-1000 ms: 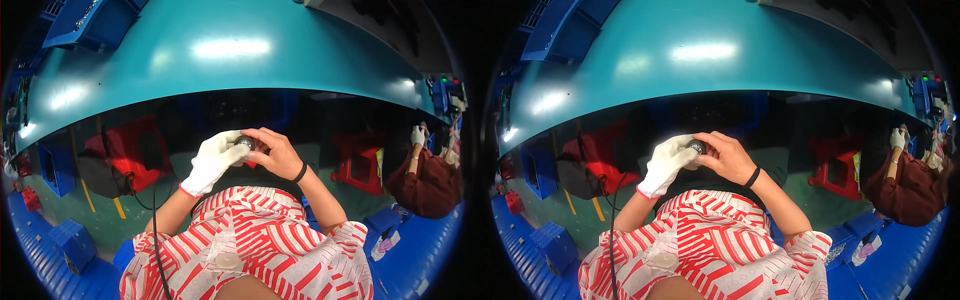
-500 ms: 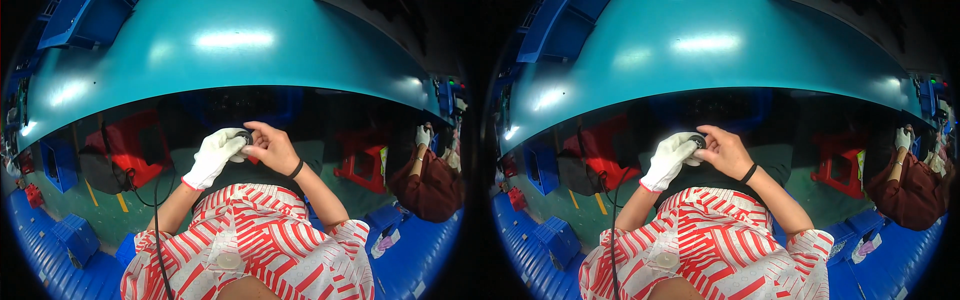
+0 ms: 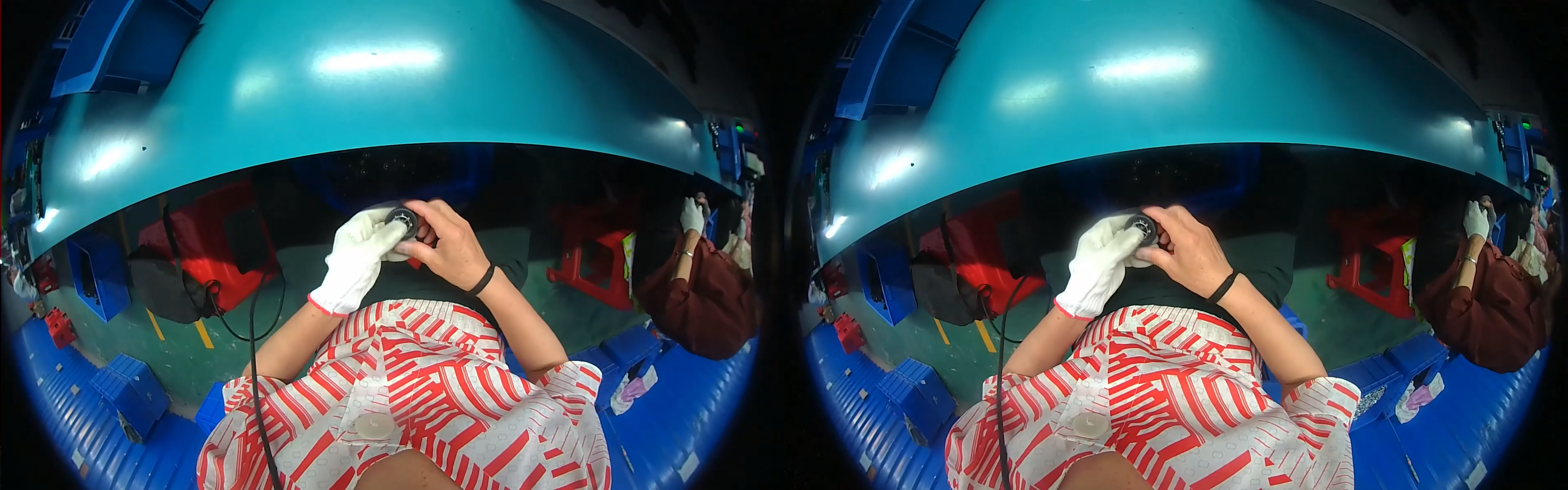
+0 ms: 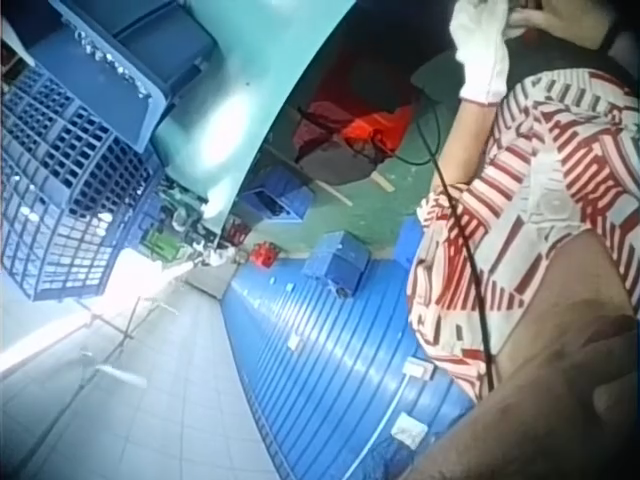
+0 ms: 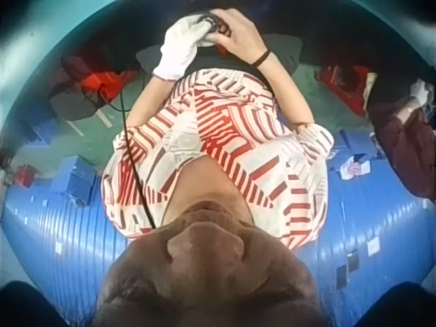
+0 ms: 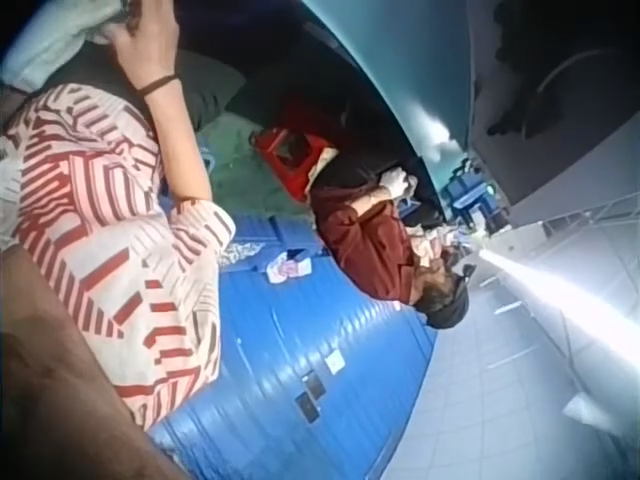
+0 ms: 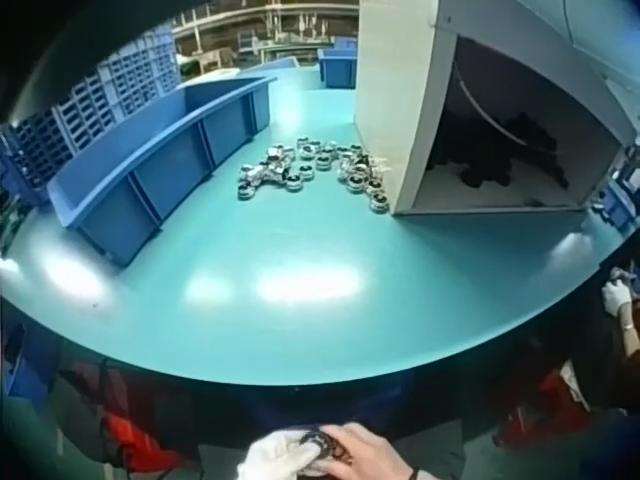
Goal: The person is assembling fidget spinners by pressing metal center bearings into black outer rings at a factory workbench.
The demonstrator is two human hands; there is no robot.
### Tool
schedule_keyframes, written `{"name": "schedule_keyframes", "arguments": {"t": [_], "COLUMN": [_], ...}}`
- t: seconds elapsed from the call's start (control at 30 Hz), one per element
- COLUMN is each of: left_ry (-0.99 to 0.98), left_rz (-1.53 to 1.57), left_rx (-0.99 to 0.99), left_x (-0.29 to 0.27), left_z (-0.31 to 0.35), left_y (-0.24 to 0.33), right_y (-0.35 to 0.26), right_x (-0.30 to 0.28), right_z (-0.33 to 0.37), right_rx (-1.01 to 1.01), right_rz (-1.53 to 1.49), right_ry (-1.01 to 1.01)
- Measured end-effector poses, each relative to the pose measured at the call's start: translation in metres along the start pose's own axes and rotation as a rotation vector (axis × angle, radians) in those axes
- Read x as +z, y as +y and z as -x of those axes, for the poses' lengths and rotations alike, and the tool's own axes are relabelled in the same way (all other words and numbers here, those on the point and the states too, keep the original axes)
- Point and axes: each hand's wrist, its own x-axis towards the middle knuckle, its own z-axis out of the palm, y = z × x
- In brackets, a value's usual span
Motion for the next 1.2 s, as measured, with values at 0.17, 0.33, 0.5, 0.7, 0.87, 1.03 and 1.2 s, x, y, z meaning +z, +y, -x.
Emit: {"name": "schedule_keyframes", "arguments": {"t": [0.17,0.33,0.5,0.7,0.87,1.03,1.2], "left_ry": [0.024,0.034,0.003,0.011,0.014,0.028,-0.004], "left_rz": [-0.139,-0.229,-0.22,-0.395,-0.238,-0.264,-0.46], "left_rx": [0.009,0.033,-0.072,-0.013,0.067,0.1,0.041], "left_x": [-0.002,-0.006,-0.011,-0.008,-0.005,-0.011,-0.002], "left_z": [0.003,0.001,-0.001,0.0,0.004,0.003,0.005], "left_y": [0.001,-0.003,-0.001,0.003,0.002,0.002,0.015], "right_y": [0.001,0.007,0.002,0.004,0.006,0.008,0.007], "right_x": [0.001,0.007,0.01,-0.002,-0.001,-0.008,-0.006], "right_z": [-0.001,0.002,0.006,0.004,0.005,0.005,0.0], "right_rx": [-0.09,-0.243,-0.033,-0.065,-0.005,0.059,0.011], "right_rz": [0.078,0.216,0.042,0.109,0.056,-0.097,-0.007], "right_ry": [-0.015,0.061,0.026,-0.029,-0.027,-0.068,-0.04]}}
